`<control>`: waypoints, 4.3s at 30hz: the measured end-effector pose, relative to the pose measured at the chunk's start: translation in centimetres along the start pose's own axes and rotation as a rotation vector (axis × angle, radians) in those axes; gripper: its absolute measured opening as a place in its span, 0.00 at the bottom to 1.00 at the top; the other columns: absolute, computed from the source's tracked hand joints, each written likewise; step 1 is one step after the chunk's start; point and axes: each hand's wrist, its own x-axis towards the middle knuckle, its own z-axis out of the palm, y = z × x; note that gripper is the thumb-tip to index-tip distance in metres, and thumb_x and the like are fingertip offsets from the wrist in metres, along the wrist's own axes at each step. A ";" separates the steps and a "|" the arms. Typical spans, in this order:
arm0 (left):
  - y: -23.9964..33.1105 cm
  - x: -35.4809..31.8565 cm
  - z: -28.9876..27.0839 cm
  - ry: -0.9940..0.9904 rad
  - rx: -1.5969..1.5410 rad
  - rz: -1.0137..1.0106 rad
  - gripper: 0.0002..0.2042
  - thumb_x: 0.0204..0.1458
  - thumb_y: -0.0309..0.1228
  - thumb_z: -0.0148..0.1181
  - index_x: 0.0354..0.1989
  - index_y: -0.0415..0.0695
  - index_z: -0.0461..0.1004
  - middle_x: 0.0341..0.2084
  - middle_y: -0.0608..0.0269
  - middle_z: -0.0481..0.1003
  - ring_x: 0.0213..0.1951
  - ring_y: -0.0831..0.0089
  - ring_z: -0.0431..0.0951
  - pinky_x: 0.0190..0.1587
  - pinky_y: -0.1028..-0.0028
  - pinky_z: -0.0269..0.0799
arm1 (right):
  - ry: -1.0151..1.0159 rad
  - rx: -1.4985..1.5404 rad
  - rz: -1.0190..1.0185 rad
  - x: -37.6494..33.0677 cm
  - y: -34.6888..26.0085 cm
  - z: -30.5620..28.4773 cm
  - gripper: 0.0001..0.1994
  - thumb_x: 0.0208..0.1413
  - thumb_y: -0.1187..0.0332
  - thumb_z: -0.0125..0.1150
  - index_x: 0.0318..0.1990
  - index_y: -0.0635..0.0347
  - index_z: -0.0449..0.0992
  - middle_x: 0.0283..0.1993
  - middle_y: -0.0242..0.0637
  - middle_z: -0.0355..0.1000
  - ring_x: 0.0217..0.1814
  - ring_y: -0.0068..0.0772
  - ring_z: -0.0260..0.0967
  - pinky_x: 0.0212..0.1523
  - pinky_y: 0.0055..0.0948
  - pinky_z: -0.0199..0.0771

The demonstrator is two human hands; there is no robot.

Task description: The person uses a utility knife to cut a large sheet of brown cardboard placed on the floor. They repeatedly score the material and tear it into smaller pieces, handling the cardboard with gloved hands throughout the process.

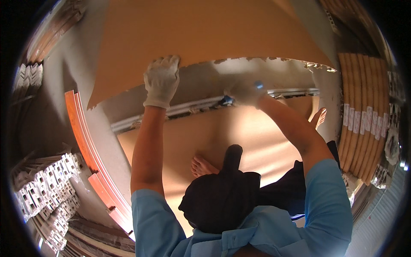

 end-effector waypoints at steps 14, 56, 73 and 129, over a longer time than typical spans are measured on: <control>-0.6 -0.4 0.7 -0.013 0.013 0.040 0.07 0.49 0.28 0.56 0.37 0.50 0.75 0.29 0.65 0.77 0.34 0.64 0.77 0.37 0.66 0.73 | 0.254 -0.043 0.080 0.6 0.7 0.7 0.16 0.48 0.60 0.63 0.43 0.57 0.72 0.39 0.38 0.72 0.42 0.39 0.75 0.41 0.40 0.76; -0.3 -2.3 -0.4 -0.079 -0.023 0.076 0.16 0.51 0.25 0.53 0.50 0.44 0.72 0.45 0.55 0.76 0.48 0.56 0.74 0.50 0.61 0.70 | 0.286 0.053 -0.045 -4.0 -3.7 6.7 0.05 0.52 0.66 0.54 0.35 0.52 0.72 0.37 0.33 0.70 0.34 0.38 0.76 0.31 0.34 0.77; 2.4 -2.5 -0.6 -0.046 0.032 -0.034 0.04 0.47 0.29 0.56 0.31 0.49 0.75 0.28 0.68 0.76 0.35 0.66 0.77 0.38 0.66 0.73 | 0.182 -0.057 0.100 -5.9 -4.3 4.7 0.20 0.49 0.53 0.62 0.46 0.51 0.70 0.40 0.37 0.70 0.39 0.40 0.74 0.39 0.41 0.75; 24.8 7.9 -35.4 0.065 -2.201 -1.784 0.45 0.43 0.54 0.68 0.55 0.27 0.52 0.53 0.42 0.58 0.59 0.49 0.59 0.65 0.48 0.55 | 0.625 2.386 -0.245 -30.5 1.6 -22.5 0.13 0.41 0.73 0.73 0.37 0.59 0.77 0.28 0.28 0.72 0.29 0.21 0.68 0.30 0.21 0.69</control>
